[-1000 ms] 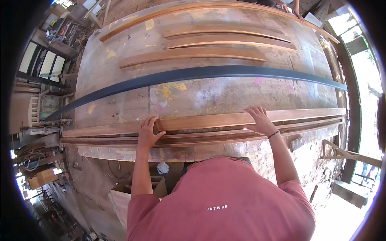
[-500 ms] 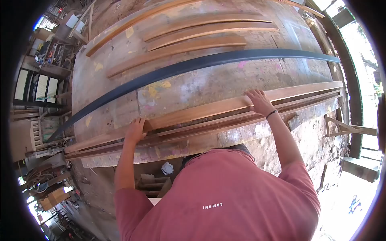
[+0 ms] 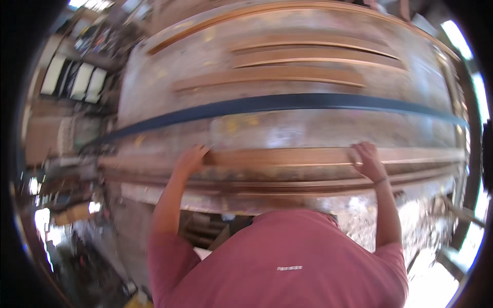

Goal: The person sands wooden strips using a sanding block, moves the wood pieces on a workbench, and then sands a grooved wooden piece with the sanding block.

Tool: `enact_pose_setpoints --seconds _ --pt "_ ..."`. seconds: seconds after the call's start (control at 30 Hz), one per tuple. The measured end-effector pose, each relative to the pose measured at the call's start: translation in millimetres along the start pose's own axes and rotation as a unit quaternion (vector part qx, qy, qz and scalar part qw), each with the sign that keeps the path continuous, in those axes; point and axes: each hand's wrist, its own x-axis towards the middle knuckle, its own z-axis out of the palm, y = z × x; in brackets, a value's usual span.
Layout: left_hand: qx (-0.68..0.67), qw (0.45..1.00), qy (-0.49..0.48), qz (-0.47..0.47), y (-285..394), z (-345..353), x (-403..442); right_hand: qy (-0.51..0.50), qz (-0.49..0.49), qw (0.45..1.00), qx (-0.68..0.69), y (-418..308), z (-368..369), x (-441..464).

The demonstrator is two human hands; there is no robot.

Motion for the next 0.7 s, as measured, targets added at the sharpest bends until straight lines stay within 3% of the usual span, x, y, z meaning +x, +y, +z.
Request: enact_pose_setpoints --seconds 0.23,0.5,0.7 --pt "-0.003 0.999 -0.021 -0.045 -18 -38 44 -0.048 0.011 0.998 -0.03 6 -12 57" --pt "-0.007 0.997 -0.04 -0.058 -39 -25 61 -0.014 -0.017 0.999 -0.044 4 -4 86" --pt "0.002 0.997 0.061 -0.041 -48 -10 66 -0.019 -0.005 0.998 -0.059 36 27 94"
